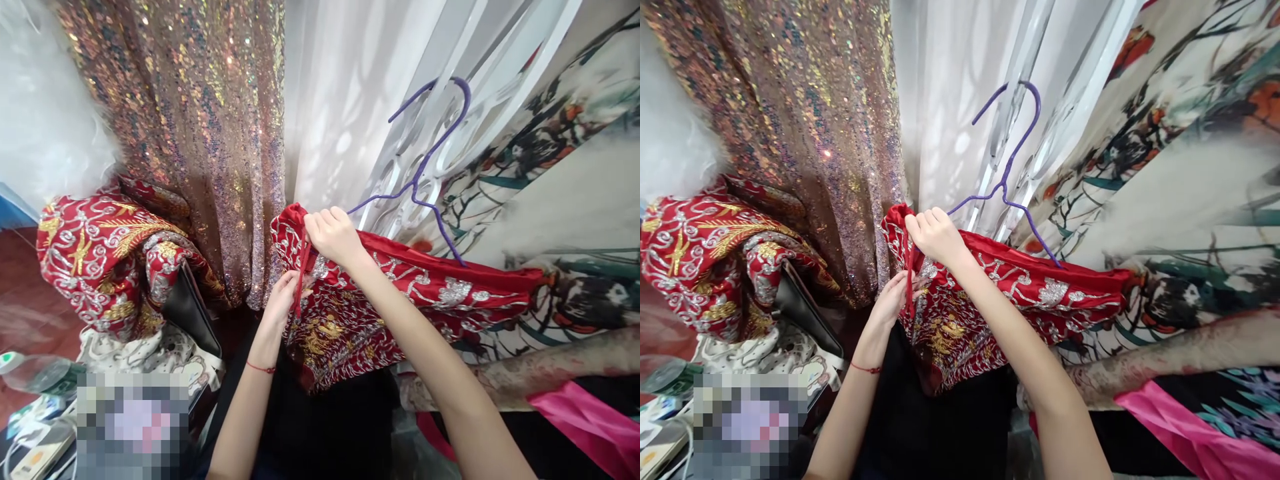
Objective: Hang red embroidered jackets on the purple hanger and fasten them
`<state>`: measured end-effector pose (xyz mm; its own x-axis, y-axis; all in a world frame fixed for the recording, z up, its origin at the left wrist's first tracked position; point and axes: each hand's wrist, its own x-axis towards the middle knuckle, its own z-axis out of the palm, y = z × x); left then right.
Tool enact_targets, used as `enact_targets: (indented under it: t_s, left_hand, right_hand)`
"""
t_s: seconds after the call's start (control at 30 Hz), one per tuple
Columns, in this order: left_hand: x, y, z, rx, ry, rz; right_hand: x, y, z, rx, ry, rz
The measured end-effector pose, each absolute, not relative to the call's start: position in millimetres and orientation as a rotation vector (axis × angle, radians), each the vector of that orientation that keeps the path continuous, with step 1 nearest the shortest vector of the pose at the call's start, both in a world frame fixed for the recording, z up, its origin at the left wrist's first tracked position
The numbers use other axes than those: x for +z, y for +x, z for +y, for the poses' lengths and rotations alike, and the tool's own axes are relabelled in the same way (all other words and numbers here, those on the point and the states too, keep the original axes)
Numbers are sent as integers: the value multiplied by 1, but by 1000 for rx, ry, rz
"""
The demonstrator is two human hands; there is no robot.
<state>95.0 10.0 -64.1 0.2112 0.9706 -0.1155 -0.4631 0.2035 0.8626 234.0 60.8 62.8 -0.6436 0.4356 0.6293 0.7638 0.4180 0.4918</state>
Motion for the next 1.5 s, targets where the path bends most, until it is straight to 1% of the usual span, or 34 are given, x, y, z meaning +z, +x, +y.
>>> enact_targets:
  t_s: [0.17,0.27,0.37,0.53,0.67,0.9,1.1,1.23,1.33,1.4,1.47,1.5]
  left_hand:
    - [-48,99,0,1169,843,750]
    - [-44,89,-1,1127,1018,837]
    - [-45,78,2,1160,1159,948]
    - [-58,80,2,1187,1059,959]
    - [-67,90,-2,1243,929,913]
    - [-54,95,-8,1144,873,805]
    - [-45,88,-3,1108,1025,868]
    - [-46,77,-3,1126,1163,890]
    - [-35,61,-7,982,1288,770]
    - [-18,49,-5,895,1456,720]
    - [5,42,7,1011,1555,699]
    - [17,42,16,1158,1557,691]
  right_hand:
    - [64,237,59,-1042,-1076,-2302]
    - [63,238,59,-1048,-1095,-2305]
    - [63,236,60,-1034,-1099,-2316]
    - [64,231,61,-1055,-1105,-2315]
    - [64,233,60,-1006,-1135,-2331]
    - [64,238,60,-923,-1149,-2371]
    - [63,236,60,-970,-1139,-2328]
    - [64,228,53,-932,-1163,-2279]
    - [64,222,48,-942,-1193,-2234]
    - [63,220,47,-969,-1213,-2218]
    - [63,220,47,-974,-1218,-2221]
    - [63,220,47,-967,-1212,-2227]
